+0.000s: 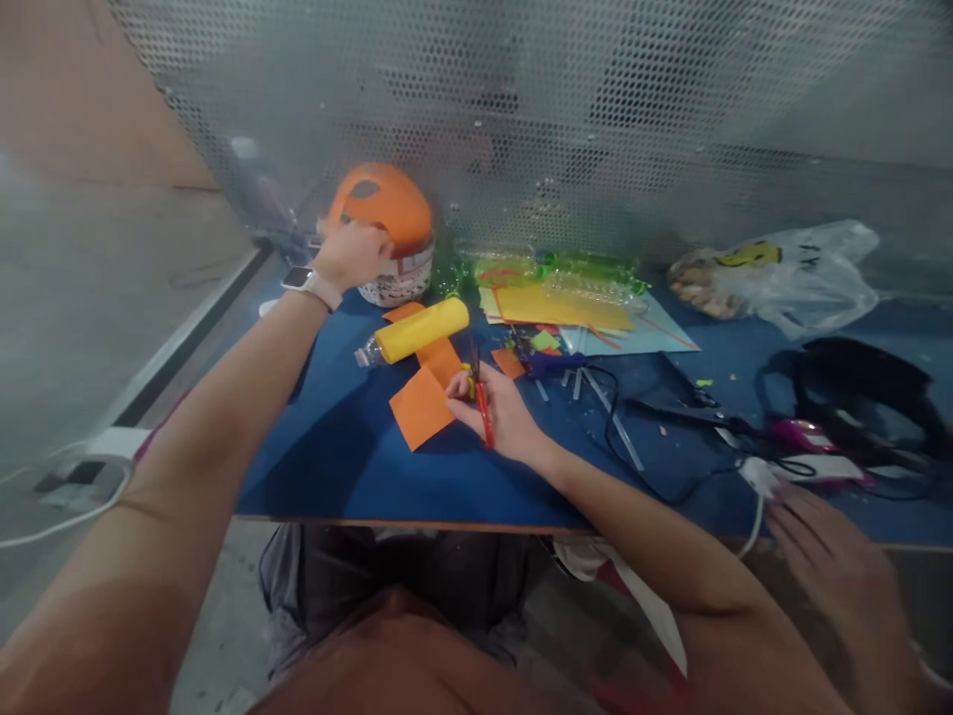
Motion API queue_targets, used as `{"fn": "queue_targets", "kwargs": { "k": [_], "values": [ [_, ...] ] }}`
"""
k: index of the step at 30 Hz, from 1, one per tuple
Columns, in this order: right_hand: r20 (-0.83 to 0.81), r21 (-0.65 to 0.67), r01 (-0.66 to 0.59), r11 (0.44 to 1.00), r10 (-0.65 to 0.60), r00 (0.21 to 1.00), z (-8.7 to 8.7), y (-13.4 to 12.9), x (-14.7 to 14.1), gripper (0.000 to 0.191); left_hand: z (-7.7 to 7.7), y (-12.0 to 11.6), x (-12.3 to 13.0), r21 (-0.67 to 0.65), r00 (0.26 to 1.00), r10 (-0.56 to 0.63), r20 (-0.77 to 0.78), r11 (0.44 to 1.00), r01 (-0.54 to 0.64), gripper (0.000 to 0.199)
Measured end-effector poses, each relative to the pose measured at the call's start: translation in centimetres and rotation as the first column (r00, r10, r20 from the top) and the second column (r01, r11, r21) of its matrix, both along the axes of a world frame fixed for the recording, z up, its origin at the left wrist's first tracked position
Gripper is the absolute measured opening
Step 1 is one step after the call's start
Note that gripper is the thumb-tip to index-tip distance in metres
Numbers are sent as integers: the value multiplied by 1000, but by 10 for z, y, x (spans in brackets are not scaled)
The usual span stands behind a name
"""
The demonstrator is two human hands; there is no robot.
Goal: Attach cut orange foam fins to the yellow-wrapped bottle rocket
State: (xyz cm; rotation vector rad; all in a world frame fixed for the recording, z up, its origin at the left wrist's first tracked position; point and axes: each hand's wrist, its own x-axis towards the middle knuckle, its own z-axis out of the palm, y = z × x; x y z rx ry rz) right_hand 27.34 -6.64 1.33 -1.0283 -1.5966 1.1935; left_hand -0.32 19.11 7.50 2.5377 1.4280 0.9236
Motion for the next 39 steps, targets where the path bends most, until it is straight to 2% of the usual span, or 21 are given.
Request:
{"fn": "queue_targets", "kwargs": {
  "k": [3, 6, 9, 12, 13, 15, 16, 19, 21, 22, 25, 28, 31, 35, 39],
  "values": [
    [-23, 2, -18, 1000, 18, 1000, -2, 0, 0, 45, 4, -2, 6, -54, 991, 64, -116, 996, -71, 53],
    [-26, -4, -25, 1000, 24, 999, -3, 1, 1, 44, 9, -11, 1, -31, 987, 98, -125, 994, -103, 53],
    [-3, -17, -27, 999, 26, 1000, -5, 2, 1, 46, 12, -30, -10, 17, 990, 101, -101, 995, -100, 37],
    [9, -15, -32, 999, 32, 999, -9, 4, 1, 46, 11, -62, -17, 83, 997, 53, -56, 995, -48, 14],
    [9, -14, -35, 999, 35, 999, -10, 4, 1, 46, 9, -76, -16, 118, 999, 27, -23, 993, -24, 18],
    [4, -21, -44, 999, 45, 999, -12, 5, 1, 47, 1, -108, -11, 180, 990, -134, 39, 976, 125, 25],
    [2, -27, -45, 999, 45, 999, -13, 5, 0, 47, -5, -125, -7, 166, 980, -198, 34, 968, 190, 29],
    [6, -37, -34, 999, 34, 999, -11, 5, 0, 48, -31, -170, 9, 5, 891, -454, -17, 891, 454, 32],
    [6, -25, -26, 999, 27, 1000, -9, 4, -1, 48, -48, -191, 18, -71, 834, -551, -34, 833, 548, 29],
    [10, -18, -23, 1000, 24, 1000, -8, 4, -1, 48, -56, -198, 20, -110, 825, -563, -46, 824, 556, 24],
    [1, 13, 11, 1000, -11, 1000, -8, 6, 0, 50, -70, -204, 20, -182, 814, -580, -27, 804, 567, 16],
    [-98, 40, 84, 996, -80, 992, -12, 9, 3, 51, -75, -198, 14, -170, 782, -619, -68, 780, 602, 17],
    [-205, -11, 150, 989, -149, 967, -17, 14, 6, 50, -77, -191, 9, -114, 751, -642, -153, 767, 632, 20],
    [-334, -106, 201, 974, -225, 915, -24, 21, 9, 56, -81, -189, 9, -93, 739, -654, -161, 756, 648, 19],
    [-441, -127, 164, 978, -204, 874, -26, 25, 10, 55, -81, -192, 13, -108, 750, -635, -187, 772, 626, 19]
  ]
}}
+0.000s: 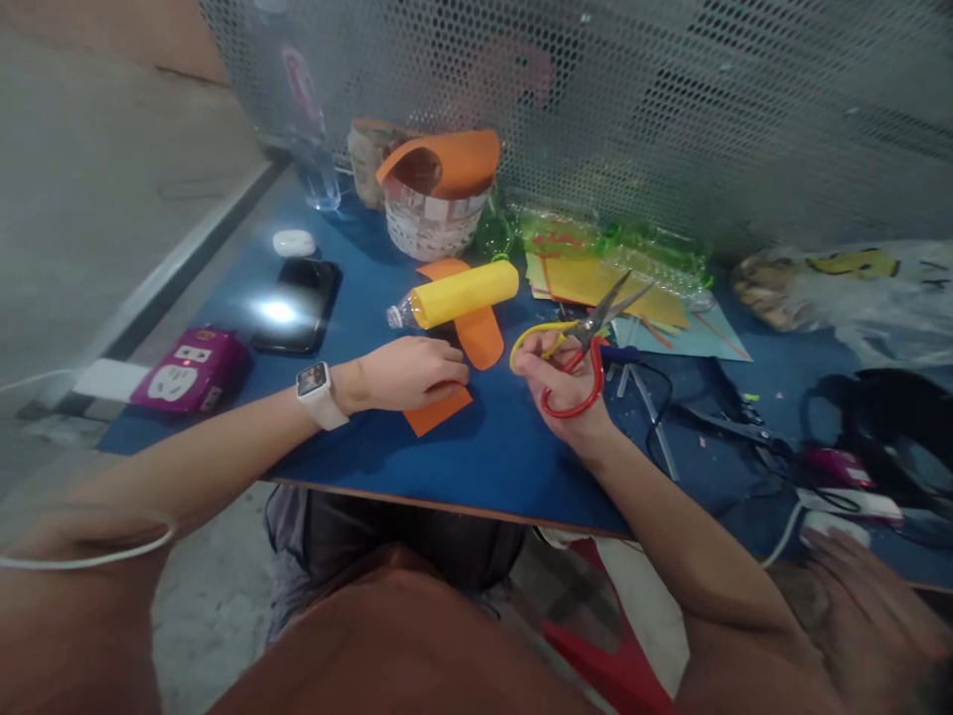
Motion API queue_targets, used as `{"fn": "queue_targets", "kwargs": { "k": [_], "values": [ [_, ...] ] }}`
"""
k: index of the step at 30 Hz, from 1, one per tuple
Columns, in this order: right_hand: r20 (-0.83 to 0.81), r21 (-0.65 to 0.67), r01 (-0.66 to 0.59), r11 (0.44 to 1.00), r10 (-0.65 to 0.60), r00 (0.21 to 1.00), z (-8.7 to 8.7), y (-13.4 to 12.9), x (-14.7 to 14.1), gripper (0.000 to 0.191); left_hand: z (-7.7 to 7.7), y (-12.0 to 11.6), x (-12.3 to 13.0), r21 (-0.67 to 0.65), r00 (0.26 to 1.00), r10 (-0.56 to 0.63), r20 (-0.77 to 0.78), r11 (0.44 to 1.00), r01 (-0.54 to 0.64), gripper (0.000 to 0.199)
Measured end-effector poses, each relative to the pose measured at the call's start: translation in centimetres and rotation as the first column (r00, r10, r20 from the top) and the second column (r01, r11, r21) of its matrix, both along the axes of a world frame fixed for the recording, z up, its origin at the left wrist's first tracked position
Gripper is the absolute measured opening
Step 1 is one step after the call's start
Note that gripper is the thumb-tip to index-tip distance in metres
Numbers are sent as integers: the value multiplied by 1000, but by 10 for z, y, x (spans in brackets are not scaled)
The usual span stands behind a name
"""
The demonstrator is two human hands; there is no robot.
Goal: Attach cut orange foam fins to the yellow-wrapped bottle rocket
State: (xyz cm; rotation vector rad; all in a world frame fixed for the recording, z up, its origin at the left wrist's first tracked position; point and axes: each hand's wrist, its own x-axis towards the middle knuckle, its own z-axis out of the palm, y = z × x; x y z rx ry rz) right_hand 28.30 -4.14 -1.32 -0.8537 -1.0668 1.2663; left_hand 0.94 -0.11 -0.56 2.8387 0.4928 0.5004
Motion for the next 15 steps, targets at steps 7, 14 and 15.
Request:
{"fn": "queue_targets", "kwargs": {
  "k": [7, 14, 15],
  "values": [
    [46, -68, 38, 997, -35, 998, 3, 4, 6, 28, -2, 1, -2, 4, 999, 24, -35, 1000, -24, 20],
    [37, -99, 14, 995, -11, 999, 8, 2, 6, 34, -1, 1, 1, 57, 997, 8, 78, 998, -12, 18],
    [34, -102, 3, 995, 0, 999, 9, -1, 4, 34, 2, 0, 2, 69, 992, 26, 124, 997, -35, 18]
  ]
}}
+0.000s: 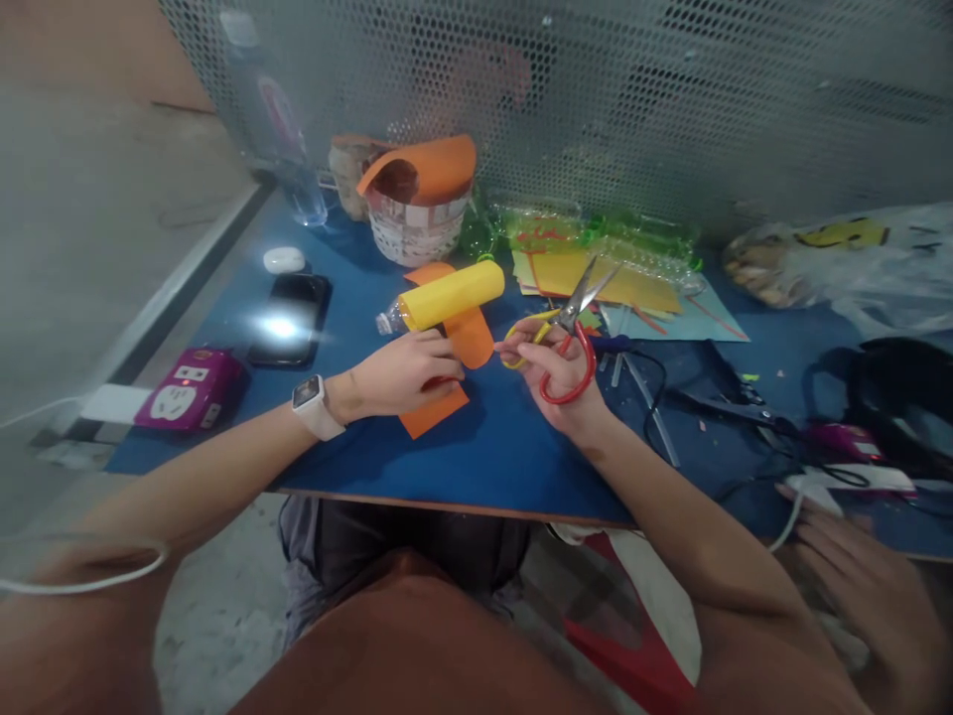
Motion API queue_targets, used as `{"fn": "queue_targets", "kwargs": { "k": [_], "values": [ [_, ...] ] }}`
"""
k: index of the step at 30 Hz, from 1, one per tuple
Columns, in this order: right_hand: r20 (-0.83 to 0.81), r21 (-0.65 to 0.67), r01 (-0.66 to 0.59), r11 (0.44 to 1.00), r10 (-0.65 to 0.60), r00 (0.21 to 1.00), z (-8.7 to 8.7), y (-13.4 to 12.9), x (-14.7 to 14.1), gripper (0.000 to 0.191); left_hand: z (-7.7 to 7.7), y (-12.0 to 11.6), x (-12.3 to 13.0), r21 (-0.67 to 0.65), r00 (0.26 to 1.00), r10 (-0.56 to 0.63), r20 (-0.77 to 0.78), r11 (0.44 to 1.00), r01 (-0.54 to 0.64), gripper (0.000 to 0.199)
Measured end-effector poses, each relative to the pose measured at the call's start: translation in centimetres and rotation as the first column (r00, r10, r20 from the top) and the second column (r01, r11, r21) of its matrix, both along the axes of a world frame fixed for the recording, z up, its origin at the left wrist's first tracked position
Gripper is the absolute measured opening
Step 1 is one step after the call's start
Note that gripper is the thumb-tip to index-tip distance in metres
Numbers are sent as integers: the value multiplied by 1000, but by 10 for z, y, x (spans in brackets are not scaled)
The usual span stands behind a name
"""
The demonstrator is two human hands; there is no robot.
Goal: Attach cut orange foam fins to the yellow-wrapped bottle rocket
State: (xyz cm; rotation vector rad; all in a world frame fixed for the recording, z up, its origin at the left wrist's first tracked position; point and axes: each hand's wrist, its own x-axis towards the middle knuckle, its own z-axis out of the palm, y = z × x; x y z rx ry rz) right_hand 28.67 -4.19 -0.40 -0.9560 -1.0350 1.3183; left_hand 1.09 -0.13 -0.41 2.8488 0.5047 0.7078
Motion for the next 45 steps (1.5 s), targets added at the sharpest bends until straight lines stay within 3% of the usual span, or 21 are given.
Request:
{"fn": "queue_targets", "kwargs": {
  "k": [5, 10, 16, 21, 26, 29, 36, 42, 45],
  "values": [
    [-2, 8, -82, 997, 82, 997, 3, -15, -10, 39, 16, -7, 6, 23, 956, 107, 273, 993, -118, 7],
    [43, 41, -174, 984, 173, 984, 2, -22, -13, 43, 19, -14, 11, -30, 906, 93, 413, 996, -88, 7],
    [173, 112, -209, 972, 188, 967, 4, -27, -12, 45, 16, -12, 11, 27, 898, 115, 424, 990, -139, 4],
    [392, 193, -274, 942, 182, 902, 12, -35, -10, 37, 10, -10, 9, 76, 901, 177, 396, 971, -225, 5],
    [568, 360, -330, 873, 76, 820, 16, -41, -12, 26, 11, -10, 6, -12, 899, 266, 347, 960, -280, 4],
    [630, 370, -341, 864, 37, 776, 14, -42, -10, 30, 14, -12, 5, -47, 898, 285, 336, 957, -286, 8],
    [631, 360, -362, 860, 61, 773, 10, -40, -7, 38, 15, -12, 6, -87, 907, 306, 289, 952, -294, 3],
    [662, 396, -388, 832, 34, 749, 15, -41, -7, 42, 16, -13, 6, -65, 906, 258, 337, 966, -251, 14],
    [633, 371, -376, 849, 66, 772, 16, -41, -7, 40, 17, -13, 6, -60, 904, 269, 332, 963, -264, 14]
  ]
}}
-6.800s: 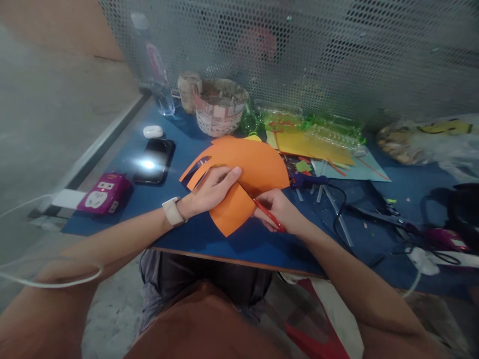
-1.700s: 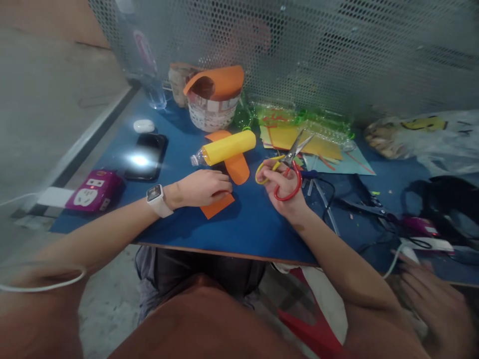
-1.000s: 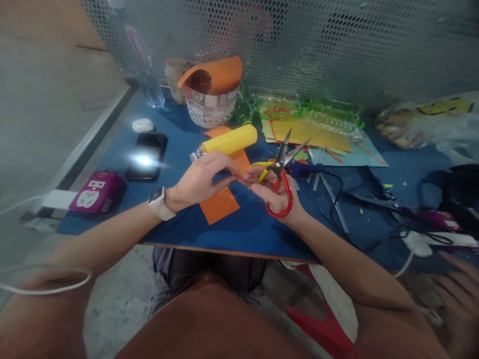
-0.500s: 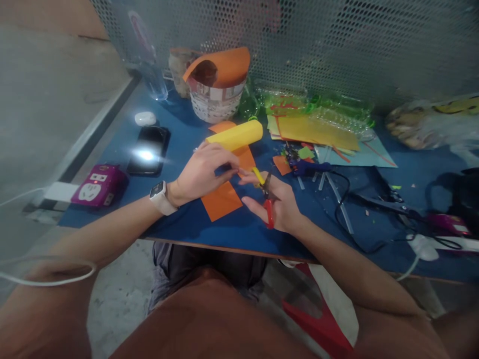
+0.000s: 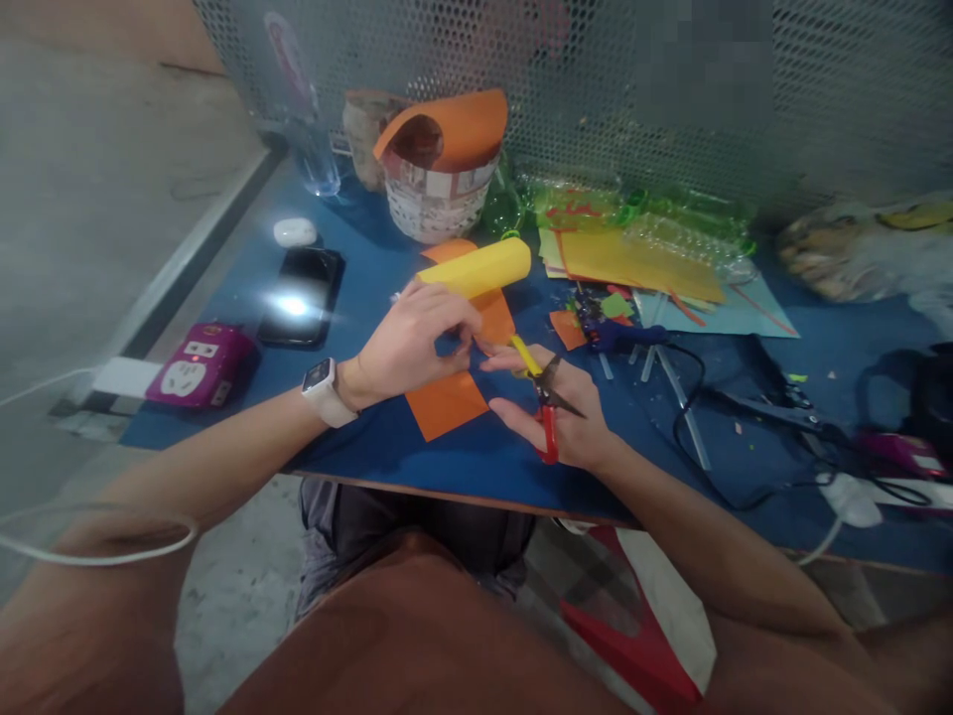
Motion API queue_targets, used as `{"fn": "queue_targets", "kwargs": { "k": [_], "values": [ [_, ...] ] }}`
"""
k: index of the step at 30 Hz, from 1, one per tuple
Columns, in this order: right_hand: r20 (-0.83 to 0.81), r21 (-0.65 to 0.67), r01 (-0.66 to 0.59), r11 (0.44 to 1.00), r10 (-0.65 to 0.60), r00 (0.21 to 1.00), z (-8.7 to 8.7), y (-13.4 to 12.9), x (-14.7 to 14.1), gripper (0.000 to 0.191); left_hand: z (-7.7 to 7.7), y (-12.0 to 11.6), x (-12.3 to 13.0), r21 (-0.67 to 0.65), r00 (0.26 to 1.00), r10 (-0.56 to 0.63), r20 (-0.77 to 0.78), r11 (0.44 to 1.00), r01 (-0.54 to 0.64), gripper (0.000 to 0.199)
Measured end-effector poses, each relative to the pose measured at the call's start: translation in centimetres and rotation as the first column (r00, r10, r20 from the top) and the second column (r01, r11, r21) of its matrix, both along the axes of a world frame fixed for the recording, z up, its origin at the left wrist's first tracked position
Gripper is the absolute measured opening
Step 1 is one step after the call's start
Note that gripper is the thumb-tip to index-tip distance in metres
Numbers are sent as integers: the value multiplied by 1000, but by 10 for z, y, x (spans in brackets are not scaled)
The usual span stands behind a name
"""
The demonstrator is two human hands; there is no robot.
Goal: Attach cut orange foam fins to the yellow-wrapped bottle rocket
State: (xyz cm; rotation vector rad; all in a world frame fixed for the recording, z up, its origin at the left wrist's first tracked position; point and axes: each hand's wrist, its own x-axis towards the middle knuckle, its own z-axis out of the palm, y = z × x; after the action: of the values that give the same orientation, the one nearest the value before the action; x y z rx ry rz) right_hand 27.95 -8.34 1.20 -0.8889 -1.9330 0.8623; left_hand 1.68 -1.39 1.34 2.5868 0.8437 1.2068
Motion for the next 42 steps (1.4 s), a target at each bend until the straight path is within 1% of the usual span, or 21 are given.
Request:
{"fn": "queue_targets", "kwargs": {
  "k": [3, 6, 9, 11, 14, 16, 20, 21, 24, 29, 30, 33, 35, 39, 42],
  "values": [
    [-145, -148, -29, 989, 7, 989, -2, 0, -1, 38, 0, -1, 0, 18, 1000, -11, 17, 1000, 10, 10],
    [-304, -285, -54, 957, -36, 952, -5, 1, -2, 37, 2, -4, 0, 20, 999, -26, 32, 999, 26, 10],
    [-374, -333, -45, 942, -88, 923, -8, 4, -1, 38, 6, -7, 0, 30, 997, -60, 40, 998, 59, 8],
    [-379, -353, -44, 935, -99, 920, -10, 6, 0, 41, 9, -10, 1, 72, 992, -106, 63, 992, 102, 8],
    [-384, -363, -60, 930, -91, 919, -12, 7, 1, 41, 11, -11, 2, 127, 987, -139, 82, 984, 128, 5],
    [-386, -355, -79, 932, -70, 920, -13, 7, 1, 41, 10, -11, 2, 133, 990, -121, 68, 985, 112, 2],
    [-388, -332, -75, 940, -64, 919, -10, 5, -2, 39, 8, -9, 2, 224, 991, -120, 57, 969, 105, 2],
    [-394, -325, -81, 942, -57, 917, -9, 5, -3, 37, 7, -9, 1, 212, 994, -102, 47, 973, 90, 0],
    [-391, -327, -82, 942, -56, 919, -4, 5, -5, 37, 6, -9, 0, 125, 999, -48, 20, 991, 46, 9],
    [-325, -367, -36, 930, -91, 941, 0, 5, -6, 41, 6, -9, -1, 57, 999, -19, -41, 998, 22, 15],
    [-329, -366, -40, 930, -89, 940, 1, 5, -6, 42, 6, -9, -1, 67, 999, -22, -37, 997, 24, 14],
    [-357, -365, -55, 929, -85, 930, 2, 5, -6, 43, 7, -9, 1, 157, 998, -65, 21, 986, 61, 7],
    [-357, -379, -59, 923, -87, 930, 3, 5, -6, 46, 8, -9, 2, 208, 994, -94, 52, 975, 82, 6],
    [-344, -403, -65, 913, -85, 935, 4, 4, -7, 48, 8, -9, 3, 197, 996, -74, 41, 978, 65, 9],
    [-357, -396, -68, 916, -86, 930, 2, 4, -8, 46, 8, -8, 4, 200, 996, -77, 40, 977, 68, 9]
  ]
}}
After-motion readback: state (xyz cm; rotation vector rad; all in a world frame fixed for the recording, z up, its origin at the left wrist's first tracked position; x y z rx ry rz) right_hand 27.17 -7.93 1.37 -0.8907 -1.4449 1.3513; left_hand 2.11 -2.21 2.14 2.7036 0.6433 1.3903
